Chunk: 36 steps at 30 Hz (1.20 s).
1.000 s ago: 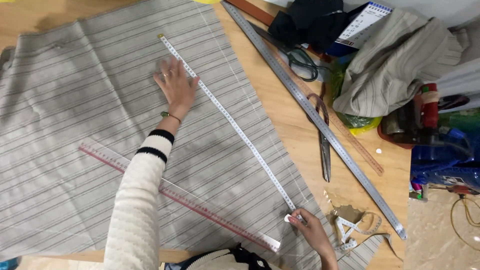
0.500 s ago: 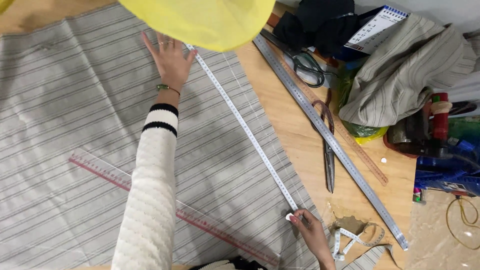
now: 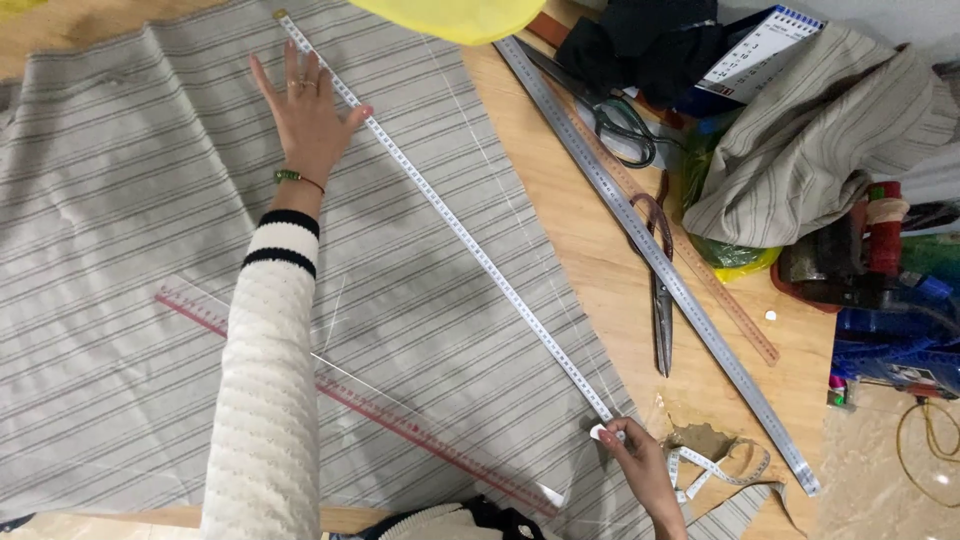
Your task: Measuring and marking patterns on a piece of striped fabric using a measuring tape, rulers, and a marking tool on a cutting table.
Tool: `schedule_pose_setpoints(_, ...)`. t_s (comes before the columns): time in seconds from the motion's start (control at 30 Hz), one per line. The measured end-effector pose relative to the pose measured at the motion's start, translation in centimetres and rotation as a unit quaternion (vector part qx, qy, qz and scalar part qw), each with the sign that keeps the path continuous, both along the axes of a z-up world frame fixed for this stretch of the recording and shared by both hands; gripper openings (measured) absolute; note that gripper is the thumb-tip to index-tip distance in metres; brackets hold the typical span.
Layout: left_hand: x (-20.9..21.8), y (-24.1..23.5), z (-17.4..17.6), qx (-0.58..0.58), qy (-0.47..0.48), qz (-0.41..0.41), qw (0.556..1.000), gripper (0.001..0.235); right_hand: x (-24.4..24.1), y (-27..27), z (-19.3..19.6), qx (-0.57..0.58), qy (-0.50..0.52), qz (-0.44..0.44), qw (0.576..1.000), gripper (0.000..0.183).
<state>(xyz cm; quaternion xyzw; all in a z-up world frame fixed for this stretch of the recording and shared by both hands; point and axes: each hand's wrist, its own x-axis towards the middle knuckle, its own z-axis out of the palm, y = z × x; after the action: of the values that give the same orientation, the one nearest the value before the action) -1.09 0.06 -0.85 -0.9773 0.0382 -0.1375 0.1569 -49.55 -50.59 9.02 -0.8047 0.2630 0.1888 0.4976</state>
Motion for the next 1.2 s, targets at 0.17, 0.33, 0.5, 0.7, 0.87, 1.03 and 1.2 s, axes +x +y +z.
schedule_pose_setpoints(0.17, -3.0, -1.4, 0.8, -0.199, -0.012, -0.168, 0.965, 0.051, -0.3, 0.1, 0.3, 0.041, 0.013, -0.014, 0.999, 0.017)
schedule_pose_setpoints(0.33, -2.1, -0.9, 2.3, 0.067, -0.131, -0.258, 0.955, 0.027, -0.7, -0.2, -0.2, -0.009, 0.001, 0.005, 1.000, 0.015)
schedule_pose_setpoints(0.5, -1.1, 0.1, 2.7, 0.045, -0.134, -0.286, 0.948, 0.033, -0.7, 0.7, 0.5, -0.068, 0.031, 0.009, 0.997, 0.017)
schedule_pose_setpoints(0.7, -3.2, 1.8, -0.6, -0.090, -0.162, -0.185, 0.965, 0.028, -0.1, 2.3, 1.7, -0.117, 0.059, 0.040, 0.991, 0.018)
schedule_pose_setpoints(0.87, -6.3, 1.7, 1.1, -0.145, -0.169, -0.114, 0.968, 0.032, -0.1, 2.2, 1.5, -0.138, 0.081, 0.047, 0.986, 0.018)
schedule_pose_setpoints(1.03, -7.0, 2.5, 0.7, -0.304, -0.087, -0.095, 0.944, 0.041, -0.8, 1.5, 1.0, -0.127, 0.067, 0.034, 0.989, 0.018)
schedule_pose_setpoints(1.2, -7.8, 2.2, -0.4, -0.276, -0.098, -0.089, 0.952, 0.050, -2.9, -2.3, -3.3, -0.113, -0.021, 0.053, 0.992, 0.015)
